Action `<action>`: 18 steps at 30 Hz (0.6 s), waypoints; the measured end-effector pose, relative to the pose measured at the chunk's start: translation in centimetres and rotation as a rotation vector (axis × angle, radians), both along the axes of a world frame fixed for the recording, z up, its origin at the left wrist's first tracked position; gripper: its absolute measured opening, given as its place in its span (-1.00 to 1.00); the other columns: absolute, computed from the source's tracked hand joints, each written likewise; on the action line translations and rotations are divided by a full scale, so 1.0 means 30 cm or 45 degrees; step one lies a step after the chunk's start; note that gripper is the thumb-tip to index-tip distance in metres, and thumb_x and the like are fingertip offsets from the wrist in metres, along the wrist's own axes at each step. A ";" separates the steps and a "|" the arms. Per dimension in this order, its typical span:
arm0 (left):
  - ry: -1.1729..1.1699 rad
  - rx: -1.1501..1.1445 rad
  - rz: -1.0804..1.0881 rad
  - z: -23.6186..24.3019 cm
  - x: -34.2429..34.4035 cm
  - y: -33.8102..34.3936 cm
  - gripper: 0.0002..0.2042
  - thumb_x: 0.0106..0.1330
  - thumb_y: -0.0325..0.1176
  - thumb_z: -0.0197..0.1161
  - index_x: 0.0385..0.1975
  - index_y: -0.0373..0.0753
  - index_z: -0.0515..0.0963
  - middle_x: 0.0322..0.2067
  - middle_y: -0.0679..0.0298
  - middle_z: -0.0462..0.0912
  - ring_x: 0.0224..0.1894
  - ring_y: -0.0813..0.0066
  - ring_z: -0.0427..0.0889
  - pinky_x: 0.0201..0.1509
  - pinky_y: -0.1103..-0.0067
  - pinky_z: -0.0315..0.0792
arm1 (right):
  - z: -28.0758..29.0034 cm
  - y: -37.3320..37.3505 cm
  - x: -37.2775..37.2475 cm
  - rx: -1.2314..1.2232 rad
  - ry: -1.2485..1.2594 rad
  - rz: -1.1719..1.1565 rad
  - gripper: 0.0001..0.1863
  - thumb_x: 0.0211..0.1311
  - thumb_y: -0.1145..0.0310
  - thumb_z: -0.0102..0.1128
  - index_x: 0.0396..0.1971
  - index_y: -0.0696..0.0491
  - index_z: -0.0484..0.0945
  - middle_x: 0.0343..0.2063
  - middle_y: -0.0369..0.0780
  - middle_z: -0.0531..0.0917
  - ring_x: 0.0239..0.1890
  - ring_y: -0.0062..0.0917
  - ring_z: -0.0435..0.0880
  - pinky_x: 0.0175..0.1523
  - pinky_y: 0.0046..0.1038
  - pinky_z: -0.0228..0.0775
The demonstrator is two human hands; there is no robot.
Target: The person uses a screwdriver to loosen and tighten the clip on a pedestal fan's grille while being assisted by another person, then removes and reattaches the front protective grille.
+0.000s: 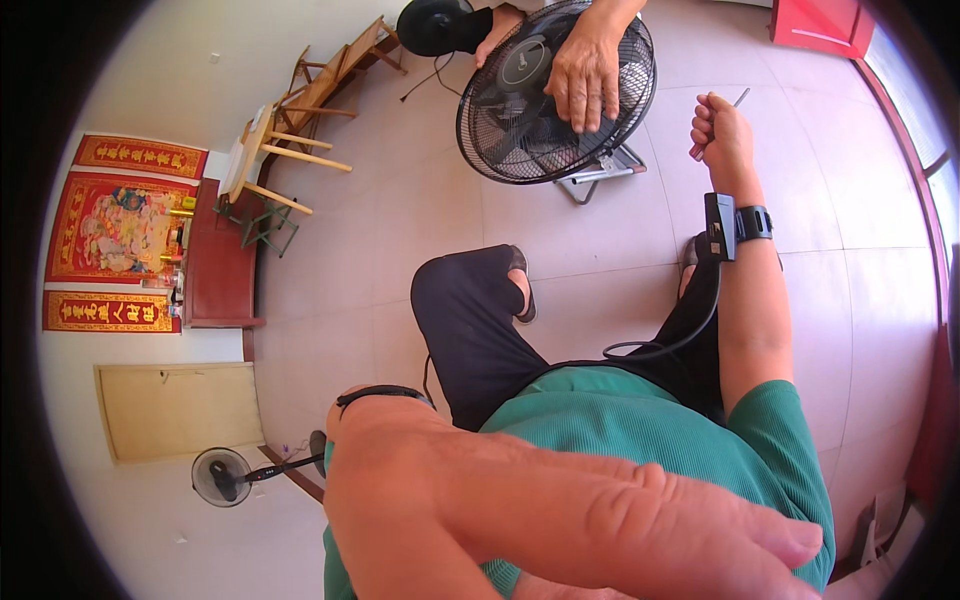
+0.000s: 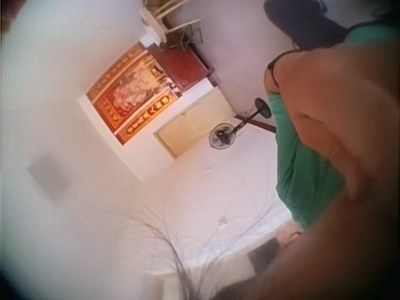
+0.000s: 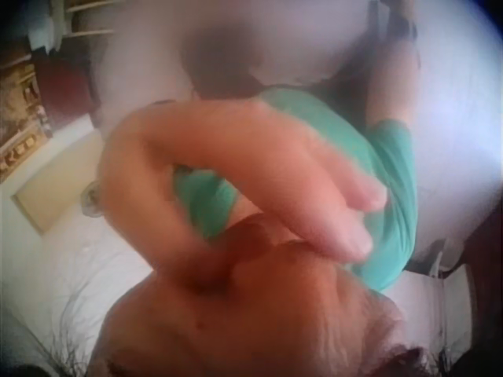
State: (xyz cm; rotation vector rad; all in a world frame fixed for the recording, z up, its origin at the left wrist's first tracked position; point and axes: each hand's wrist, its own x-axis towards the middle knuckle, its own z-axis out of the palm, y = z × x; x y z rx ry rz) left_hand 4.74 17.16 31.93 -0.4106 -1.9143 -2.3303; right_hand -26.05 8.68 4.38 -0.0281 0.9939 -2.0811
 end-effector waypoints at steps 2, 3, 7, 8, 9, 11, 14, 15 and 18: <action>-0.025 -0.001 0.004 0.011 -0.002 0.007 -0.87 0.42 -0.41 -0.07 -0.22 -0.27 0.41 -0.05 -0.38 0.45 -0.03 -0.07 0.57 0.05 0.26 0.51 | 0.005 -0.004 0.018 -0.004 -0.023 0.018 -0.82 0.34 0.37 -0.03 -0.40 0.17 0.40 -0.66 -0.35 0.34 -0.70 -0.71 0.16 -0.65 -0.63 -0.04; -0.040 -0.012 0.011 0.023 0.003 0.021 -0.88 0.42 -0.42 -0.07 -0.23 -0.27 0.42 -0.05 -0.39 0.45 -0.03 -0.07 0.58 0.05 0.26 0.51 | 0.013 -0.012 0.036 -0.008 -0.053 0.033 -0.82 0.36 0.37 -0.04 -0.39 0.16 0.40 -0.66 -0.35 0.32 -0.71 -0.71 0.14 -0.65 -0.63 -0.06; -0.030 0.027 -0.067 -0.002 -0.025 -0.021 -0.87 0.42 -0.46 -0.07 -0.28 -0.28 0.45 -0.06 -0.40 0.45 -0.05 -0.08 0.59 0.04 0.25 0.52 | -0.012 0.027 -0.026 0.010 0.018 -0.026 -0.82 0.34 0.37 -0.03 -0.40 0.17 0.41 -0.66 -0.35 0.35 -0.70 -0.70 0.19 -0.64 -0.62 -0.01; -0.023 0.055 -0.097 -0.016 -0.043 -0.035 -0.86 0.42 -0.47 -0.07 -0.30 -0.28 0.46 -0.07 -0.41 0.46 -0.05 -0.09 0.59 0.04 0.25 0.52 | -0.023 0.047 -0.058 0.025 0.043 -0.062 -0.82 0.33 0.37 -0.03 -0.41 0.17 0.41 -0.66 -0.35 0.35 -0.70 -0.71 0.19 -0.64 -0.62 0.00; -0.025 0.018 -0.076 0.008 -0.010 -0.024 -0.87 0.42 -0.43 -0.04 -0.22 -0.28 0.46 -0.04 -0.34 0.47 0.00 -0.06 0.56 0.11 0.26 0.44 | -0.008 0.020 -0.010 -0.001 0.017 -0.021 -0.82 0.33 0.38 -0.03 -0.41 0.17 0.41 -0.66 -0.35 0.35 -0.70 -0.71 0.19 -0.64 -0.62 0.00; -0.013 -0.012 -0.083 0.024 0.031 -0.040 -0.84 0.41 -0.39 -0.01 -0.14 -0.27 0.46 -0.01 -0.26 0.49 0.05 -0.02 0.53 0.17 0.27 0.37 | 0.004 0.000 0.031 -0.016 0.014 0.013 -0.83 0.32 0.39 -0.03 -0.42 0.18 0.42 -0.67 -0.35 0.36 -0.70 -0.71 0.19 -0.64 -0.63 0.01; 0.025 0.021 -0.098 0.009 0.042 -0.071 -0.84 0.41 -0.39 -0.01 -0.13 -0.27 0.46 -0.01 -0.25 0.49 0.05 0.00 0.53 0.17 0.28 0.37 | 0.013 -0.004 0.024 0.014 0.080 -0.008 -0.83 0.28 0.42 -0.04 -0.45 0.18 0.43 -0.68 -0.35 0.38 -0.70 -0.72 0.19 -0.64 -0.63 0.02; 0.046 0.025 -0.095 0.004 0.048 -0.065 -0.84 0.41 -0.40 0.00 -0.13 -0.27 0.46 -0.01 -0.25 0.49 0.05 0.00 0.53 0.17 0.28 0.37 | 0.014 0.003 0.019 0.022 0.090 -0.021 -0.83 0.28 0.42 -0.03 -0.46 0.18 0.43 -0.68 -0.36 0.37 -0.71 -0.72 0.19 -0.64 -0.63 0.01; 0.105 0.055 -0.125 -0.014 0.058 -0.087 -0.84 0.40 -0.40 0.00 -0.13 -0.27 0.46 -0.01 -0.24 0.49 0.05 0.02 0.53 0.17 0.28 0.37 | 0.009 0.016 -0.016 0.064 0.153 0.022 -0.84 0.24 0.41 -0.01 -0.50 0.16 0.44 -0.71 -0.37 0.35 -0.74 -0.72 0.17 -0.67 -0.62 -0.02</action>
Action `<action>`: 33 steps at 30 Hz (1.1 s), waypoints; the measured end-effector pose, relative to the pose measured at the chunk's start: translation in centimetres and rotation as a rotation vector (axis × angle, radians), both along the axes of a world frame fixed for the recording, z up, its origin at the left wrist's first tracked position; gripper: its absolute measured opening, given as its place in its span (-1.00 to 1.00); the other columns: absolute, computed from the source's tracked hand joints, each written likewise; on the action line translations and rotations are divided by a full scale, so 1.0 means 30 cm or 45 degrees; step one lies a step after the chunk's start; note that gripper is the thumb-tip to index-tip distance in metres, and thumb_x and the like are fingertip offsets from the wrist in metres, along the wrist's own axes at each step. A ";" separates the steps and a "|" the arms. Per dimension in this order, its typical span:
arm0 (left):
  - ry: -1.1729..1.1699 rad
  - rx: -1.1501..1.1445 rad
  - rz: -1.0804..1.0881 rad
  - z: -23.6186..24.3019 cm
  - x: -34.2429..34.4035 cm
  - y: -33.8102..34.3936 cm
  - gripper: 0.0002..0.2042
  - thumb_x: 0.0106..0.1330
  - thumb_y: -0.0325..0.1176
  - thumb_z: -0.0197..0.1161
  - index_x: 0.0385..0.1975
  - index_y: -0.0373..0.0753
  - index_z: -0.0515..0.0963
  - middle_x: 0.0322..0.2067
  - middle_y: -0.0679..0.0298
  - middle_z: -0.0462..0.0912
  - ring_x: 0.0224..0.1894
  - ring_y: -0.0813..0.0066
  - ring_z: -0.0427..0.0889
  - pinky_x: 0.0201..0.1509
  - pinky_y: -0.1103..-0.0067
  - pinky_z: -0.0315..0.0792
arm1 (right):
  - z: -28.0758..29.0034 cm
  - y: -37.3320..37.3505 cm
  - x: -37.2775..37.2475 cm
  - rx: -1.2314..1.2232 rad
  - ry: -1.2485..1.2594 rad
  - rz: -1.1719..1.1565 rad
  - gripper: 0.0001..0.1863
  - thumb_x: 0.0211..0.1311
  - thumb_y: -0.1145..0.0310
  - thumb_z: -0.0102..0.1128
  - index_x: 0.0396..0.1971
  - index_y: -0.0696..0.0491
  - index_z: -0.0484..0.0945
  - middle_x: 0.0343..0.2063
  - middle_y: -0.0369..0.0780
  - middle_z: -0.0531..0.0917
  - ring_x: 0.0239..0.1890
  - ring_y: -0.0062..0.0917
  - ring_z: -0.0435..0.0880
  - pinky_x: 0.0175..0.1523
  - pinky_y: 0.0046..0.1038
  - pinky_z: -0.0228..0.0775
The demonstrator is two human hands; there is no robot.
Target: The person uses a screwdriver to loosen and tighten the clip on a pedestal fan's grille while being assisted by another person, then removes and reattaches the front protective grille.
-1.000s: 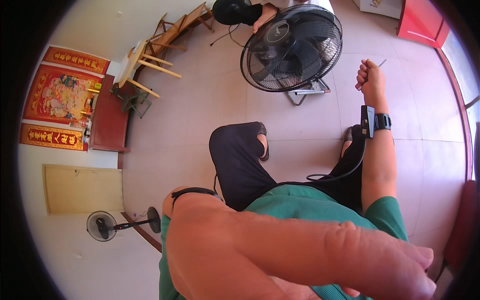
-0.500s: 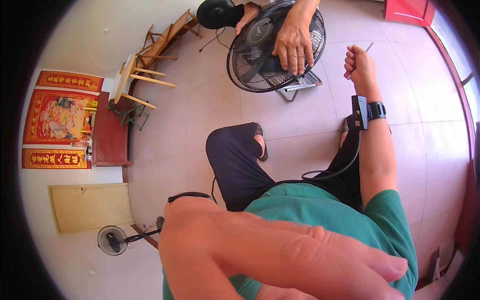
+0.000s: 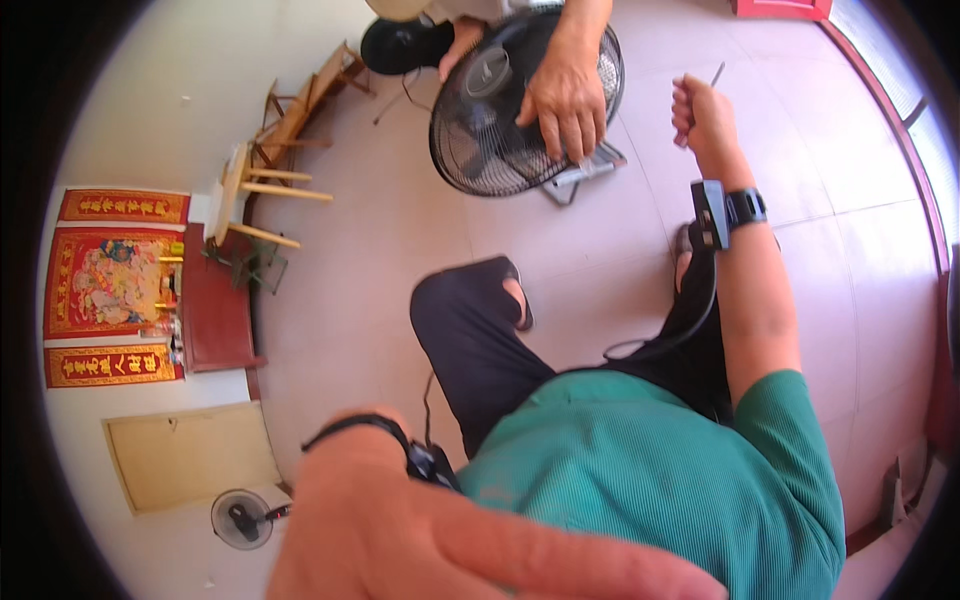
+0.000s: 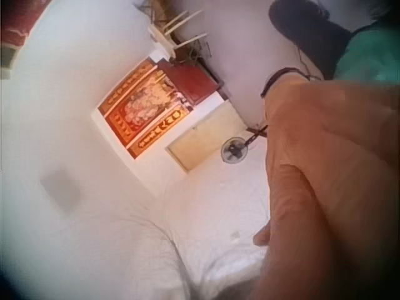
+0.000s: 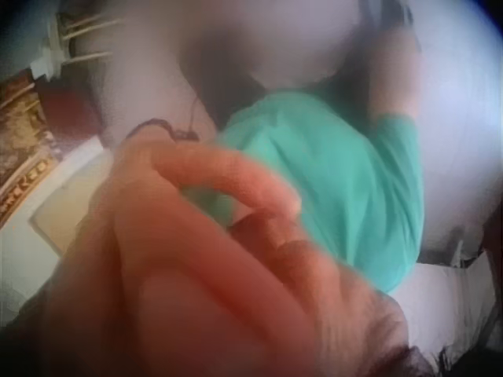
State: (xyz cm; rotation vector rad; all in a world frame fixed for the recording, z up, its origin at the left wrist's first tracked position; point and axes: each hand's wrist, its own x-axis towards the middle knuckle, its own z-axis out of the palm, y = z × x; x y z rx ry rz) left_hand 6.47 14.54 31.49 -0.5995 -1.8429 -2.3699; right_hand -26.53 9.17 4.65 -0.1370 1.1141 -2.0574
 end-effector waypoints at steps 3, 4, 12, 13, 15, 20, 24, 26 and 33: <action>0.046 -0.001 -0.015 0.002 0.019 0.039 -0.84 0.40 -0.40 0.00 -0.13 -0.27 0.46 -0.01 -0.22 0.50 0.05 0.03 0.53 0.17 0.29 0.37 | -0.008 0.003 0.023 0.019 0.005 -0.048 -0.83 0.22 0.41 0.01 -0.51 0.16 0.44 -0.73 -0.38 0.33 -0.76 -0.72 0.17 -0.69 -0.61 -0.04; 0.061 -0.012 -0.021 0.012 0.028 0.049 -0.84 0.40 -0.40 0.00 -0.13 -0.27 0.46 -0.01 -0.22 0.50 0.05 0.04 0.53 0.17 0.29 0.37 | 0.009 -0.013 0.027 0.010 0.010 -0.076 -0.84 0.22 0.40 0.01 -0.51 0.16 0.44 -0.73 -0.38 0.33 -0.76 -0.72 0.17 -0.69 -0.61 -0.04; 0.176 0.017 0.005 0.016 0.097 0.067 -0.84 0.40 -0.40 0.01 -0.13 -0.27 0.47 -0.01 -0.19 0.51 0.06 0.08 0.53 0.17 0.30 0.37 | 0.004 -0.048 0.089 0.053 -0.011 -0.072 -0.84 0.23 0.39 0.01 -0.44 0.18 0.45 -0.69 -0.36 0.36 -0.75 -0.72 0.19 -0.70 -0.62 -0.01; 0.182 0.021 0.025 0.021 0.111 0.056 -0.84 0.40 -0.41 0.01 -0.13 -0.27 0.47 -0.01 -0.18 0.51 0.06 0.08 0.53 0.17 0.31 0.37 | 0.009 -0.052 0.101 0.058 -0.006 -0.068 -0.84 0.23 0.39 0.01 -0.44 0.18 0.45 -0.69 -0.36 0.36 -0.75 -0.72 0.19 -0.70 -0.62 -0.01; 0.222 0.041 0.023 0.019 0.129 0.046 -0.84 0.40 -0.41 0.01 -0.13 -0.27 0.47 -0.01 -0.18 0.51 0.06 0.09 0.53 0.17 0.31 0.37 | 0.004 -0.040 0.088 0.058 0.005 -0.053 -0.83 0.24 0.39 0.00 -0.44 0.18 0.45 -0.69 -0.35 0.36 -0.75 -0.72 0.20 -0.70 -0.62 0.00; 0.340 0.110 0.014 0.027 0.169 0.023 -0.84 0.39 -0.41 0.02 -0.12 -0.27 0.47 -0.01 -0.16 0.51 0.06 0.12 0.53 0.17 0.32 0.37 | 0.017 -0.036 0.082 0.087 -0.021 -0.059 -0.82 0.27 0.36 0.01 -0.45 0.17 0.44 -0.70 -0.34 0.37 -0.75 -0.70 0.22 -0.70 -0.61 0.01; 0.451 0.194 -0.005 0.041 0.205 0.009 -0.84 0.39 -0.41 0.02 -0.12 -0.27 0.48 -0.01 -0.14 0.52 0.06 0.14 0.53 0.17 0.32 0.37 | 0.023 -0.045 0.089 0.139 -0.003 -0.055 -0.83 0.28 0.36 0.01 -0.46 0.12 0.43 -0.73 -0.38 0.33 -0.76 -0.73 0.17 -0.71 -0.63 -0.03; 0.503 0.229 -0.006 0.050 0.224 0.014 -0.84 0.39 -0.41 0.03 -0.12 -0.27 0.48 0.00 -0.13 0.52 0.06 0.15 0.53 0.17 0.33 0.37 | 0.037 -0.048 0.102 0.149 0.012 -0.068 -0.83 0.27 0.37 0.01 -0.47 0.13 0.43 -0.72 -0.38 0.33 -0.75 -0.73 0.18 -0.70 -0.63 -0.02; 0.669 0.378 -0.085 0.049 0.268 0.018 -0.83 0.38 -0.42 0.03 -0.12 -0.26 0.48 0.00 -0.10 0.53 0.06 0.18 0.53 0.17 0.34 0.37 | 0.040 -0.011 0.084 0.152 0.034 -0.070 -0.86 0.19 0.44 -0.02 -0.50 0.16 0.43 -0.72 -0.36 0.34 -0.75 -0.70 0.21 -0.69 -0.60 0.01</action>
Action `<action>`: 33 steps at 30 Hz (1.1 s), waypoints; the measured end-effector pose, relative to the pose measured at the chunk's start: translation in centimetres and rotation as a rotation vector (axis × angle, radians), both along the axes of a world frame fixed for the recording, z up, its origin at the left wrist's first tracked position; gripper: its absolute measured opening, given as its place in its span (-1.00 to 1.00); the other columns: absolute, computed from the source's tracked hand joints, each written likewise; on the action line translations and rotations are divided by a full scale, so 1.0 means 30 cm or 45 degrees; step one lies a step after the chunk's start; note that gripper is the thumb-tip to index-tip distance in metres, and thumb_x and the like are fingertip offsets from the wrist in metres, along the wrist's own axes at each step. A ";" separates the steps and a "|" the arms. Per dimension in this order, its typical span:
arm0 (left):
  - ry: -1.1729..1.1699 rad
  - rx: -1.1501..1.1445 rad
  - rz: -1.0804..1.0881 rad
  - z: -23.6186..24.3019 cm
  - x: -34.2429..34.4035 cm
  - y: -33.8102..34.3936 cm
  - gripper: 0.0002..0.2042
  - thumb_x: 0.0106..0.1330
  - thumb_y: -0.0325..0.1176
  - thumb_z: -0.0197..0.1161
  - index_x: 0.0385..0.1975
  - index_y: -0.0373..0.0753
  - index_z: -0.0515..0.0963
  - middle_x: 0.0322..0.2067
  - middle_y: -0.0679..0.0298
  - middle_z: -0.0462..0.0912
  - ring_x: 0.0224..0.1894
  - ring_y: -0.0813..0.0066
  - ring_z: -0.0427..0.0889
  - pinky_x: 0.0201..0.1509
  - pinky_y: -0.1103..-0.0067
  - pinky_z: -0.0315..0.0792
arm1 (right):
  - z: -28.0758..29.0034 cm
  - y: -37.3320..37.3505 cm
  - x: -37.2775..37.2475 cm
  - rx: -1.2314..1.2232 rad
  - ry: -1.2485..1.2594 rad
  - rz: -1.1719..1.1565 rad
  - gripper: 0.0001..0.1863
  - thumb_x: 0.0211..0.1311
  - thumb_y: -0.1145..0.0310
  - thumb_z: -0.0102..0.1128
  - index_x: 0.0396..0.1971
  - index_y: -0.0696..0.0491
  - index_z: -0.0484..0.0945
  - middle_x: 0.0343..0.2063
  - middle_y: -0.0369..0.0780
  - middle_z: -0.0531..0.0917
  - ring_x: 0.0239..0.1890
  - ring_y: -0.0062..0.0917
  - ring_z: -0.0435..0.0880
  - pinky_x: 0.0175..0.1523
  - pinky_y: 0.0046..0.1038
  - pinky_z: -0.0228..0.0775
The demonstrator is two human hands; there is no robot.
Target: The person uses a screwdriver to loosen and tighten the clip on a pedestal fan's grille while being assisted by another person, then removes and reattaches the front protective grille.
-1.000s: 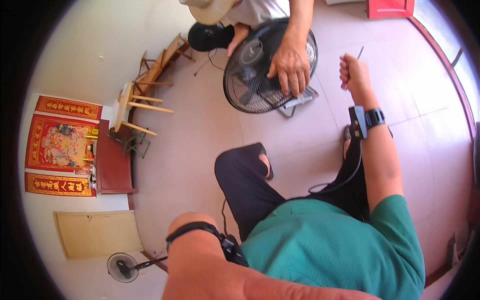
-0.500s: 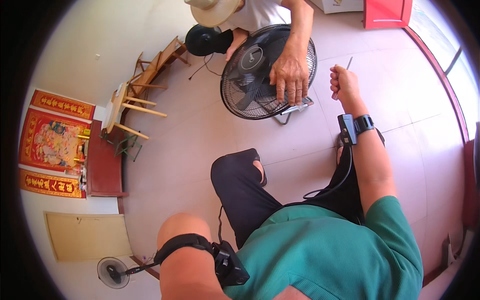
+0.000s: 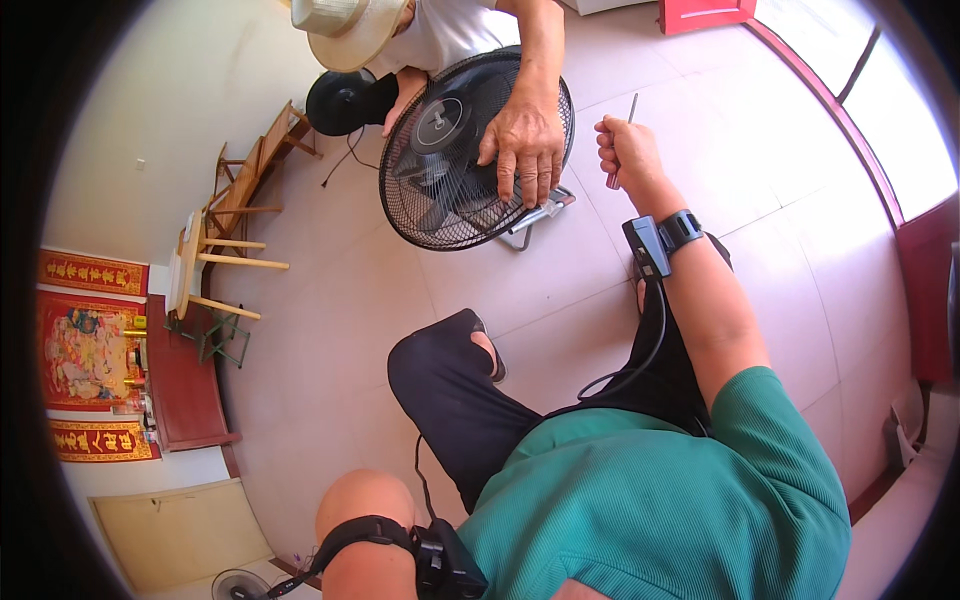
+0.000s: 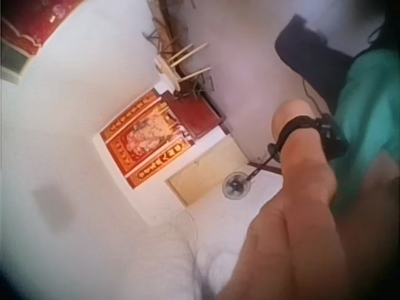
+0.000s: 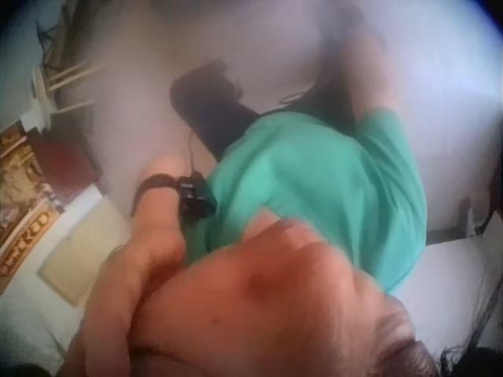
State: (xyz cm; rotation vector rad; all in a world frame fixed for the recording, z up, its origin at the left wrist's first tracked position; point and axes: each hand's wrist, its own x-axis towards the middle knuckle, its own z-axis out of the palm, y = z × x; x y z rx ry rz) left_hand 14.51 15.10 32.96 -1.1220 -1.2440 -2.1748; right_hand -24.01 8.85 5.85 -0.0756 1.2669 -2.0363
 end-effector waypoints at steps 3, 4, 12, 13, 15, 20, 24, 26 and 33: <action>0.063 0.028 -0.014 0.039 0.007 0.040 -0.83 0.38 -0.42 0.04 -0.11 -0.26 0.49 0.00 -0.09 0.53 0.06 0.20 0.53 0.17 0.34 0.37 | 0.002 -0.020 0.010 -0.020 -0.017 0.013 -0.86 0.20 0.43 -0.02 -0.49 0.16 0.44 -0.72 -0.37 0.34 -0.76 -0.70 0.20 -0.69 -0.60 0.01; 0.111 0.059 -0.029 0.045 0.014 0.049 -0.83 0.38 -0.42 0.04 -0.11 -0.26 0.49 0.00 -0.09 0.53 0.06 0.20 0.53 0.17 0.34 0.37 | -0.003 -0.019 0.005 -0.019 -0.017 0.019 -0.86 0.20 0.43 -0.01 -0.49 0.15 0.44 -0.73 -0.37 0.34 -0.76 -0.70 0.20 -0.69 -0.60 0.01; 0.502 0.098 0.183 0.032 0.002 0.100 -0.79 0.40 -0.36 0.03 -0.06 -0.24 0.48 0.00 0.00 0.55 0.11 0.22 0.49 0.23 0.34 0.29 | -0.042 -0.063 0.044 -0.007 0.006 0.032 -0.83 0.21 0.33 0.07 -0.56 0.04 0.44 -0.78 -0.42 0.33 -0.81 -0.75 0.18 -0.74 -0.65 0.01; 0.450 0.039 0.155 0.003 -0.013 0.096 -0.79 0.39 -0.36 0.03 -0.07 -0.24 0.48 -0.01 0.00 0.54 0.10 0.23 0.49 0.22 0.34 0.29 | -0.062 -0.048 0.005 -0.033 0.029 -0.013 -0.82 0.20 0.32 0.08 -0.57 0.02 0.45 -0.79 -0.43 0.31 -0.82 -0.75 0.18 -0.76 -0.65 -0.02; 0.242 -0.138 0.144 -0.017 -0.075 0.106 -0.81 0.39 -0.36 0.04 -0.09 -0.24 0.48 -0.04 0.01 0.54 0.07 0.23 0.49 0.19 0.36 0.30 | -0.067 -0.021 -0.030 -0.002 0.031 -0.041 -0.82 0.19 0.32 0.05 -0.54 0.07 0.45 -0.77 -0.40 0.32 -0.84 -0.73 0.18 -0.77 -0.63 -0.03; -0.149 -0.452 0.253 -0.043 -0.134 0.048 -0.83 0.37 -0.35 0.06 -0.14 -0.25 0.48 -0.10 0.02 0.54 0.00 0.25 0.50 0.11 0.39 0.31 | -0.091 -0.046 -0.010 0.315 0.332 0.114 -0.81 0.21 0.31 0.02 -0.51 0.10 0.44 -0.77 -0.40 0.32 -0.83 -0.70 0.19 -0.76 -0.59 0.02; -0.228 -0.517 0.246 -0.085 -0.200 0.008 -0.85 0.36 -0.35 0.08 -0.19 -0.26 0.48 -0.15 0.03 0.54 -0.06 0.26 0.50 0.05 0.41 0.32 | 0.005 -0.012 0.039 0.097 0.079 0.092 -0.77 0.18 0.26 0.06 -0.63 -0.01 0.40 -0.82 -0.41 0.25 -0.84 -0.69 0.16 -0.78 -0.57 -0.07; -0.171 -0.541 0.225 -0.095 -0.205 0.012 -0.85 0.36 -0.35 0.09 -0.21 -0.26 0.48 -0.18 0.04 0.53 -0.08 0.27 0.50 0.03 0.43 0.32 | -0.002 -0.014 0.052 0.087 0.020 0.071 -0.84 0.28 0.32 0.03 -0.43 0.07 0.41 -0.75 -0.39 0.28 -0.79 -0.71 0.15 -0.75 -0.59 -0.07; -0.130 -0.571 0.219 -0.131 -0.260 0.008 -0.87 0.34 -0.34 0.11 -0.29 -0.27 0.48 -0.27 0.06 0.53 -0.18 0.30 0.51 -0.08 0.47 0.34 | -0.017 -0.006 0.037 0.094 0.126 0.139 -0.81 0.28 0.25 -0.01 -0.47 0.01 0.40 -0.77 -0.43 0.23 -0.81 -0.70 0.10 -0.75 -0.57 -0.11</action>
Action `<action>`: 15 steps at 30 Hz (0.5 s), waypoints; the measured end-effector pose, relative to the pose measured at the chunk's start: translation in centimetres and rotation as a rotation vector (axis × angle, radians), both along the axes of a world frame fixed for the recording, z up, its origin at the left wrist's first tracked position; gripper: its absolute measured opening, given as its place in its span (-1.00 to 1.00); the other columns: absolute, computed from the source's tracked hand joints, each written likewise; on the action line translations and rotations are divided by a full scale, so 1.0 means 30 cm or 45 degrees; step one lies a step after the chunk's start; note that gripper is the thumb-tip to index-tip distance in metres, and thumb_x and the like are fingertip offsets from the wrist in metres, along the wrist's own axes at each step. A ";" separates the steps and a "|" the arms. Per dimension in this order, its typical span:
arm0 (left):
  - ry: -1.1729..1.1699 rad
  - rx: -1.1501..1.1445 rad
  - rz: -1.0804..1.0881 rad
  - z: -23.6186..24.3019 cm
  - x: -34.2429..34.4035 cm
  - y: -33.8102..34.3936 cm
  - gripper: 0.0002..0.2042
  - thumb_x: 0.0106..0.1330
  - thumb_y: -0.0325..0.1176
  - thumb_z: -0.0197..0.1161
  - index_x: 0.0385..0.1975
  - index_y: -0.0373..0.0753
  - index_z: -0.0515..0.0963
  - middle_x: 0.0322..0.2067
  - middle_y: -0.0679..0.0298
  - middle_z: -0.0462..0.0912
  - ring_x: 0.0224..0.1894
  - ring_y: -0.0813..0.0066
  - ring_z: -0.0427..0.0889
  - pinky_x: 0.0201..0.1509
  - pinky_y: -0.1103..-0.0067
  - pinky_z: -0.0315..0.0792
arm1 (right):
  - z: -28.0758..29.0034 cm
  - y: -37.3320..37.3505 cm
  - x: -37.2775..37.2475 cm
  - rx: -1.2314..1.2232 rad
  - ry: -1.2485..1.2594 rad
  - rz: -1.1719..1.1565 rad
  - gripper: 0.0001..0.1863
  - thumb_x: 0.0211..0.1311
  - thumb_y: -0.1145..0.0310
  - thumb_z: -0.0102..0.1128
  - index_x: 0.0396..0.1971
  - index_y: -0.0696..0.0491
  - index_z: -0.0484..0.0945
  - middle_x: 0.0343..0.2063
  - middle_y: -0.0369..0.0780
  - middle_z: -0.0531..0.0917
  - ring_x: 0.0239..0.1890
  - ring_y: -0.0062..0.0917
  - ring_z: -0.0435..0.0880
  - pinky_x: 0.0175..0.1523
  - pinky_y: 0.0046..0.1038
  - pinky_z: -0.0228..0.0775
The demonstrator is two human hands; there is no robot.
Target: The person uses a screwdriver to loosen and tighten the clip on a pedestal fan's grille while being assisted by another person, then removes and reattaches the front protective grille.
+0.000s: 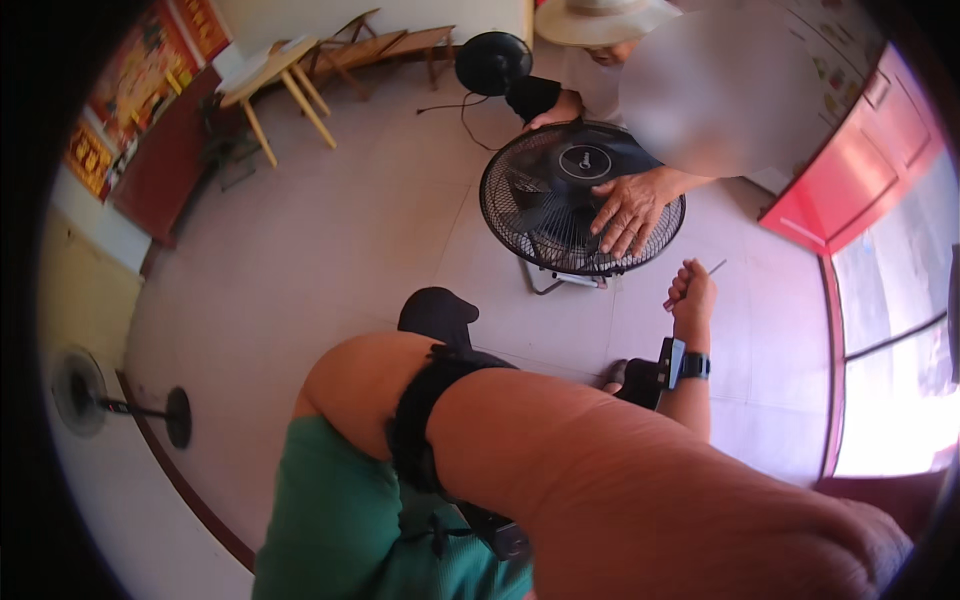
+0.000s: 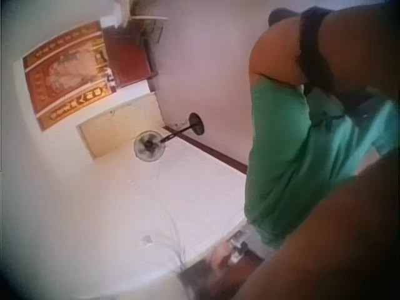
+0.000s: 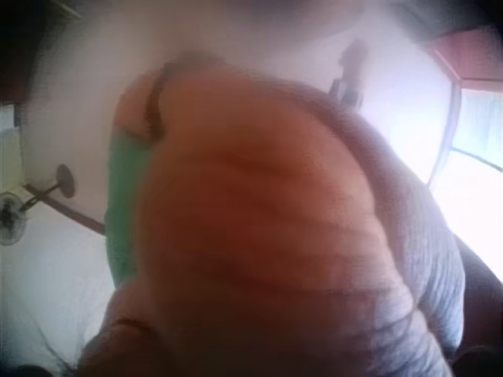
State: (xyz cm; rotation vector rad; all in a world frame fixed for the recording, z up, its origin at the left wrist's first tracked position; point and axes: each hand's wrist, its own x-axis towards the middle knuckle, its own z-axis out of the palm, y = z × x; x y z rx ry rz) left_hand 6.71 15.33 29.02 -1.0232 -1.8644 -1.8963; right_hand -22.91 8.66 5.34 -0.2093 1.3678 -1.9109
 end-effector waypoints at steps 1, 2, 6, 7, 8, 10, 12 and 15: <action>0.004 -0.012 0.012 -0.007 0.010 -0.010 -0.87 0.33 -0.34 0.12 -0.30 -0.27 0.48 -0.28 0.06 0.53 -0.20 0.30 0.51 -0.09 0.48 0.34 | 0.013 -0.015 0.017 0.085 -0.023 0.017 -0.81 0.28 0.23 -0.01 -0.47 0.00 0.40 -0.76 -0.44 0.22 -0.80 -0.71 0.08 -0.75 -0.57 -0.13; 0.012 -0.008 0.012 -0.020 0.009 -0.003 -0.87 0.33 -0.34 0.12 -0.31 -0.28 0.48 -0.29 0.07 0.53 -0.21 0.30 0.52 -0.11 0.48 0.35 | 0.021 -0.016 0.027 0.171 -0.044 0.035 -0.81 0.29 0.21 0.00 -0.46 -0.02 0.41 -0.76 -0.45 0.20 -0.80 -0.71 0.06 -0.75 -0.57 -0.15; 0.046 -0.035 -0.001 -0.011 0.004 0.015 -0.86 0.32 -0.34 0.14 -0.35 -0.28 0.48 -0.34 0.08 0.52 -0.26 0.32 0.52 -0.16 0.51 0.36 | 0.015 0.006 -0.017 0.229 -0.039 -0.007 -0.78 0.30 0.13 0.02 -0.46 -0.08 0.41 -0.76 -0.45 0.17 -0.80 -0.70 0.03 -0.75 -0.56 -0.17; 0.022 -0.045 0.003 0.002 -0.004 0.036 -0.86 0.32 -0.34 0.14 -0.36 -0.28 0.48 -0.36 0.08 0.52 -0.28 0.32 0.52 -0.18 0.52 0.36 | -0.007 -0.009 -0.016 0.220 -0.046 -0.009 -0.78 0.30 0.12 0.02 -0.46 -0.08 0.41 -0.76 -0.45 0.16 -0.80 -0.70 0.03 -0.75 -0.56 -0.16; 0.009 -0.035 0.001 0.001 -0.017 0.035 -0.86 0.31 -0.34 0.15 -0.38 -0.28 0.48 -0.37 0.08 0.52 -0.29 0.32 0.52 -0.19 0.52 0.36 | -0.023 -0.007 -0.019 0.171 -0.061 -0.003 -0.78 0.31 0.13 0.02 -0.46 -0.07 0.41 -0.76 -0.45 0.16 -0.79 -0.70 0.03 -0.74 -0.57 -0.16; -0.039 -0.016 0.028 -0.007 0.005 0.042 -0.85 0.31 -0.33 0.16 -0.40 -0.29 0.48 -0.39 0.09 0.52 -0.32 0.33 0.52 -0.22 0.54 0.37 | 0.047 -0.016 0.071 0.196 -0.195 0.063 -0.79 0.34 0.20 0.00 -0.43 -0.01 0.39 -0.73 -0.43 0.17 -0.76 -0.72 0.05 -0.71 -0.59 -0.14; -0.042 -0.033 0.019 0.005 -0.007 0.046 -0.85 0.30 -0.33 0.16 -0.42 -0.29 0.48 -0.42 0.10 0.52 -0.35 0.34 0.53 -0.25 0.55 0.37 | 0.061 -0.019 0.061 0.162 -0.136 0.051 -0.80 0.34 0.22 0.00 -0.42 0.00 0.40 -0.73 -0.43 0.19 -0.76 -0.72 0.06 -0.71 -0.59 -0.13; -0.056 -0.047 0.014 0.008 -0.015 0.059 -0.83 0.29 -0.33 0.18 -0.45 -0.29 0.48 -0.46 0.11 0.52 -0.39 0.35 0.53 -0.30 0.57 0.38 | 0.050 -0.010 0.055 0.125 -0.093 0.027 -0.81 0.34 0.25 -0.01 -0.42 0.02 0.40 -0.73 -0.43 0.21 -0.77 -0.72 0.08 -0.71 -0.60 -0.11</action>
